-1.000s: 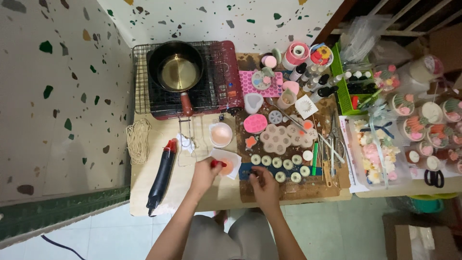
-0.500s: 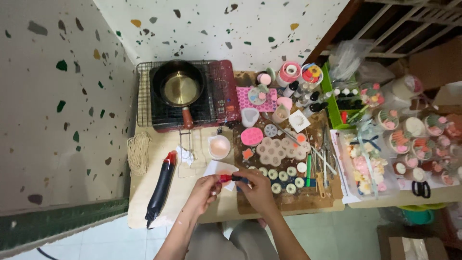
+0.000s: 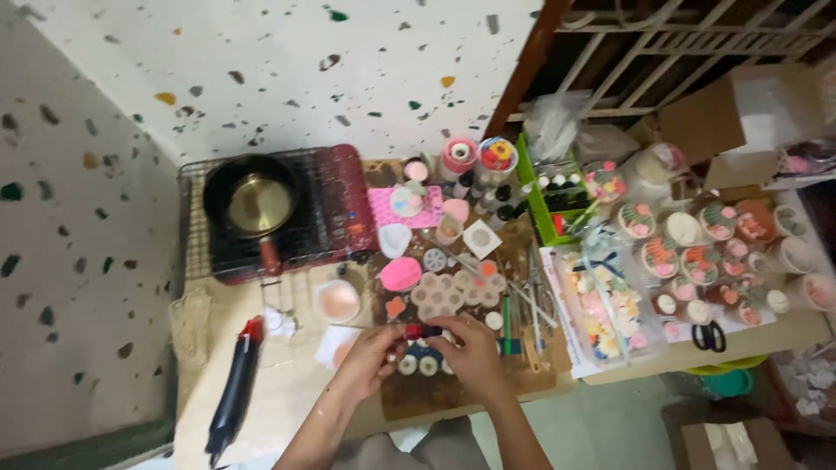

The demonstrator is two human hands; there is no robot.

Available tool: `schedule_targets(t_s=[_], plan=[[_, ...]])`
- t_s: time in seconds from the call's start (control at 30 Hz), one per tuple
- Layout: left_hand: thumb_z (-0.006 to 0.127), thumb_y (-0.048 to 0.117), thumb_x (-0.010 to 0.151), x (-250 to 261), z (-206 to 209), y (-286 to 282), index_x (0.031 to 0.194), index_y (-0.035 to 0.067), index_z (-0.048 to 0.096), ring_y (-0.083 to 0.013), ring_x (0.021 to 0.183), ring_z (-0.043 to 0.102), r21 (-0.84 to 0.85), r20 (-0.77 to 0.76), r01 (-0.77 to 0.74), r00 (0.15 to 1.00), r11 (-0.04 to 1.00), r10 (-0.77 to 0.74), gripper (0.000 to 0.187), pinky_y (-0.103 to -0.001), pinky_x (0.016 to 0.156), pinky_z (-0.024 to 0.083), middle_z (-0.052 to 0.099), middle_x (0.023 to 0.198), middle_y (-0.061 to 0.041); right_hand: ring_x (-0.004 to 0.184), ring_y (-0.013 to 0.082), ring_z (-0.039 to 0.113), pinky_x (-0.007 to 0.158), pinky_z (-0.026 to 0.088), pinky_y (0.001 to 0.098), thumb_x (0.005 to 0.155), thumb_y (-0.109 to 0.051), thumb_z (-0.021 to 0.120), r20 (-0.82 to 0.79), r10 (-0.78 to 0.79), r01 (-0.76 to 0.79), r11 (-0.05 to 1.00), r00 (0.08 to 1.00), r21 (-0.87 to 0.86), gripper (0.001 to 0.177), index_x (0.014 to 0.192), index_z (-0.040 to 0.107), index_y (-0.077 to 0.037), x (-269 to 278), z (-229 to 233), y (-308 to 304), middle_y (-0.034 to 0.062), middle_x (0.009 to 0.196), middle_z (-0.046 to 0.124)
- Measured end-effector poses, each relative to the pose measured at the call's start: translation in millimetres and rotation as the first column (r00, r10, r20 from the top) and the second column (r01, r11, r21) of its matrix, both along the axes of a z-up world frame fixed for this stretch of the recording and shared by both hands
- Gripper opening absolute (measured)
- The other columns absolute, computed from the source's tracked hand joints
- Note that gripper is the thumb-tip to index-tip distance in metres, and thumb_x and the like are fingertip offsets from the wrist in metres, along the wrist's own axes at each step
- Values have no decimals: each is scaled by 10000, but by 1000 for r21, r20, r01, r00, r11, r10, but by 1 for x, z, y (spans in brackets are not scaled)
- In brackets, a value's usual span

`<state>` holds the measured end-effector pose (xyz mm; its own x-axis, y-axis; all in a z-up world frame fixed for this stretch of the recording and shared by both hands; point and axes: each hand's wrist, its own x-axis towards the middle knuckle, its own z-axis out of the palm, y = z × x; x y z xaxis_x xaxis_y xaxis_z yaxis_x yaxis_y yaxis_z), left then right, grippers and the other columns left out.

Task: Preparing and molding decorative candles using wax, dyes, and various tools.

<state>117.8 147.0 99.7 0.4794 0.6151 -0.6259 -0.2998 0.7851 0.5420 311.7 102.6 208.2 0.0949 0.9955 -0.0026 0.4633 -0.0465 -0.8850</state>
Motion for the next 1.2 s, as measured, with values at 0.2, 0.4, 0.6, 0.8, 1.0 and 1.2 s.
schedule_targets(t_s=[0.2, 0.4, 0.6, 0.8, 1.0, 1.2], plan=[[664, 243, 942, 106, 44, 40, 906, 93, 660, -43, 529, 447, 122, 11, 30, 999, 992, -32, 154, -208, 395, 249, 569, 686, 9, 805, 135, 699, 728, 518, 321, 1050, -228, 570, 103, -114, 129, 981, 988, -145, 309, 1064, 757, 17, 100, -7, 23, 110, 889, 755], [665, 251, 948, 209, 37, 66, 880, 72, 637, -69, 518, 470, 137, 9, 11, 1000, 991, -12, 193, -225, 386, 272, 599, 693, -6, 799, 105, 633, 712, 530, 287, 891, -122, 713, -152, 22, -38, 994, 988, -100, 318, 1201, 707, -47, 220, 11, 51, 66, 903, 710], [657, 232, 949, 290, 62, 77, 907, 81, 667, -61, 512, 484, 132, -73, -5, 997, 991, 15, 157, -233, 386, 290, 605, 692, -7, 795, 71, 678, 636, 548, 242, 872, -96, 758, -189, -42, 34, 998, 981, -44, 273, 1134, 725, -31, 296, -26, 71, -18, 956, 744], [633, 246, 957, 327, 56, 84, 964, 43, 707, -93, 431, 446, 338, -276, 100, 961, 936, -3, 216, -260, 372, 328, 601, 648, -4, 674, 77, 609, 571, 489, 259, 979, -106, 652, -465, -149, 29, 966, 873, -257, 224, 1163, 715, 5, 333, -66, 87, 17, 831, 691], [618, 292, 960, 363, -2, 103, 1168, 89, 663, -100, 603, 546, 383, -319, 183, 946, 905, -56, 294, -264, 474, 433, 675, 835, -39, 704, 94, 642, 627, 530, 272, 925, -145, 719, -301, -176, 63, 935, 937, -349, 252, 1150, 752, -37, 406, -106, 135, 1, 851, 734], [417, 560, 960, 355, 56, 120, 1407, 79, 523, -200, 1089, 629, 0, 349, -1, 937, 1000, 1, 665, -376, 888, 521, 645, 1332, -88, 780, 222, 722, 718, 560, 354, 902, -165, 728, 152, -267, 257, 963, 952, 81, 208, 1068, 722, -40, 490, -203, 226, 97, 874, 758]])
